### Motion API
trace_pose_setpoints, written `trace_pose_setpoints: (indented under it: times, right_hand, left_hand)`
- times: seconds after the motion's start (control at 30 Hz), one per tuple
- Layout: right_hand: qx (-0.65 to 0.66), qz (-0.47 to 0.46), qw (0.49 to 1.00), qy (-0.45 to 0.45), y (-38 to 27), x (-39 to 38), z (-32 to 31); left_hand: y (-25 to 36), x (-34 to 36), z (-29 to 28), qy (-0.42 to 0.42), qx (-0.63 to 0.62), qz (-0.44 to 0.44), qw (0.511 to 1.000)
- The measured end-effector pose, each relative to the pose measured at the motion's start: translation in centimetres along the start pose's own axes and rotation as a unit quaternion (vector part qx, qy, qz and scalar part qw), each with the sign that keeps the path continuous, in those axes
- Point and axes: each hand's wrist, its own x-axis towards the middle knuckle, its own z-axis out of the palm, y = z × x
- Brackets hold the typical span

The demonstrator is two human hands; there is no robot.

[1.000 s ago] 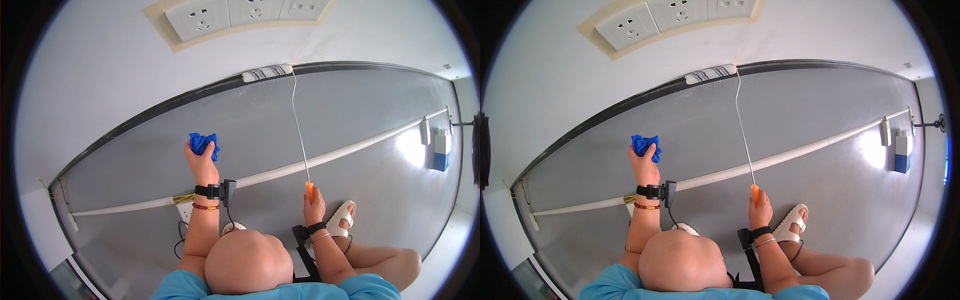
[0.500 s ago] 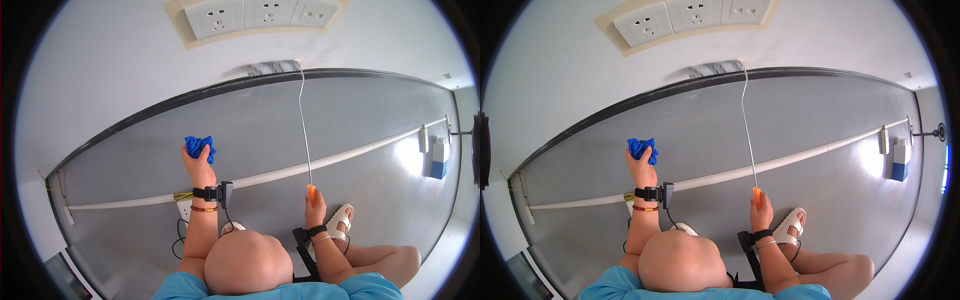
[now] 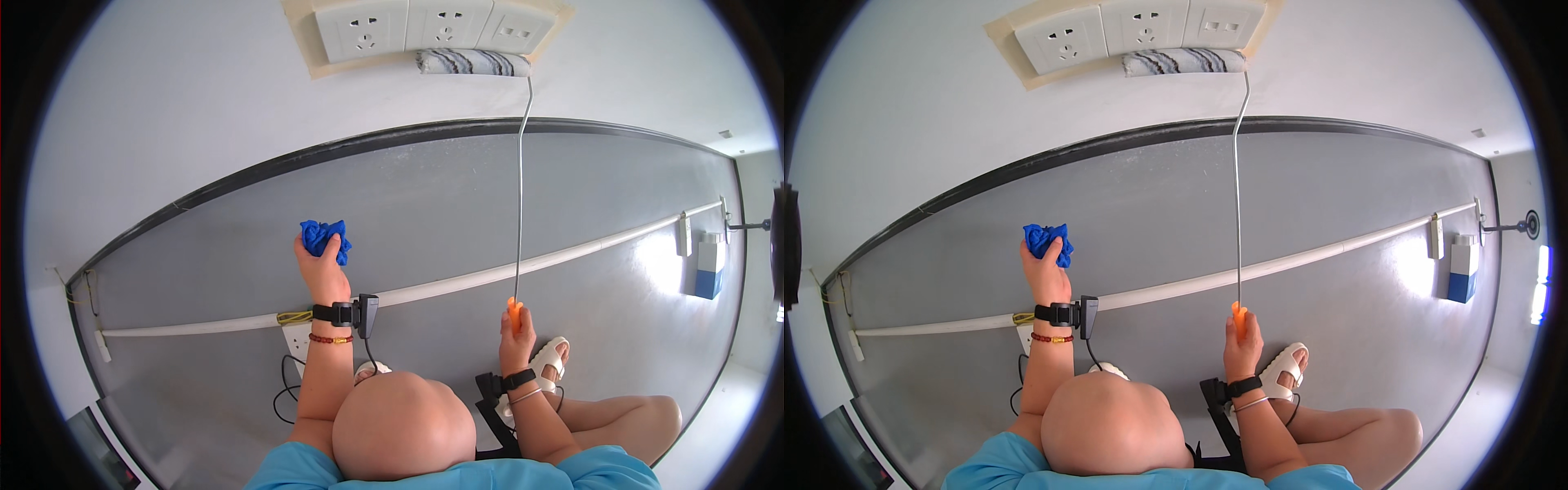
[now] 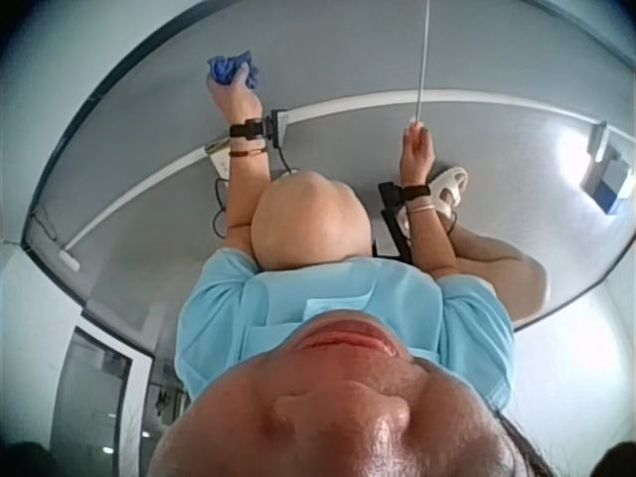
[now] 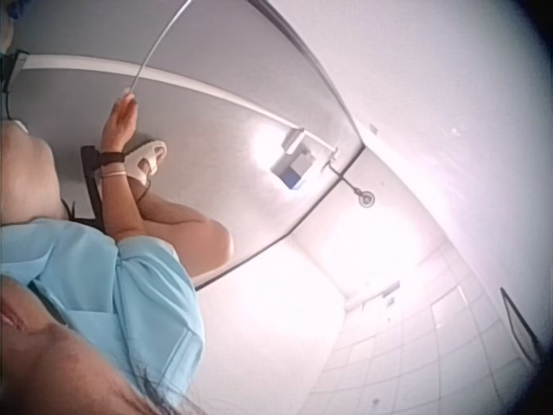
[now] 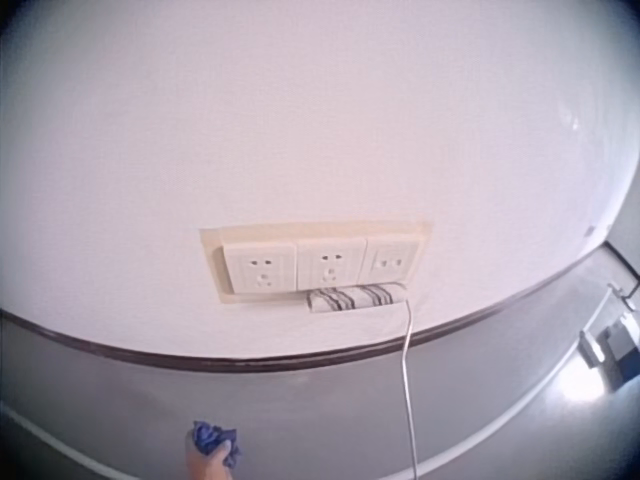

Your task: Painting the ceiling around an electrical outlet and then removing the masking tape and cleaning the outlet.

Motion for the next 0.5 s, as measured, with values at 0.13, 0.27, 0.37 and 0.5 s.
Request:
trace_pose_setpoints:
  times: [0.13, 0.27, 0.37, 0.5]
  right_hand:
    - [0.016, 0.008, 1.0, -0.002, 0.8, 0.0, 0.4]
    - [-0.001, 0.008, 1.0, -0.009, 1.7, 0.2, 0.7]
    - [-0.046, -0.009, 0.999, -0.001, 1.3, 0.1, 0.5]
    - [-0.084, -0.013, 0.996, -0.013, 1.2, -0.1, 0.4]
  left_hand:
    - [0.3, -0.2, 0.2, 0.007, 0.003, 0.003, 1.0]
    - [0.1, -0.1, 0.0, 0.017, 0.003, 0.003, 1.0]
    - [0.1, -0.1, 0.0, 0.006, 0.006, 0.003, 1.0]
    - [0.3, -0.4, 0.2, 0.014, -0.006, 0.011, 1.0]
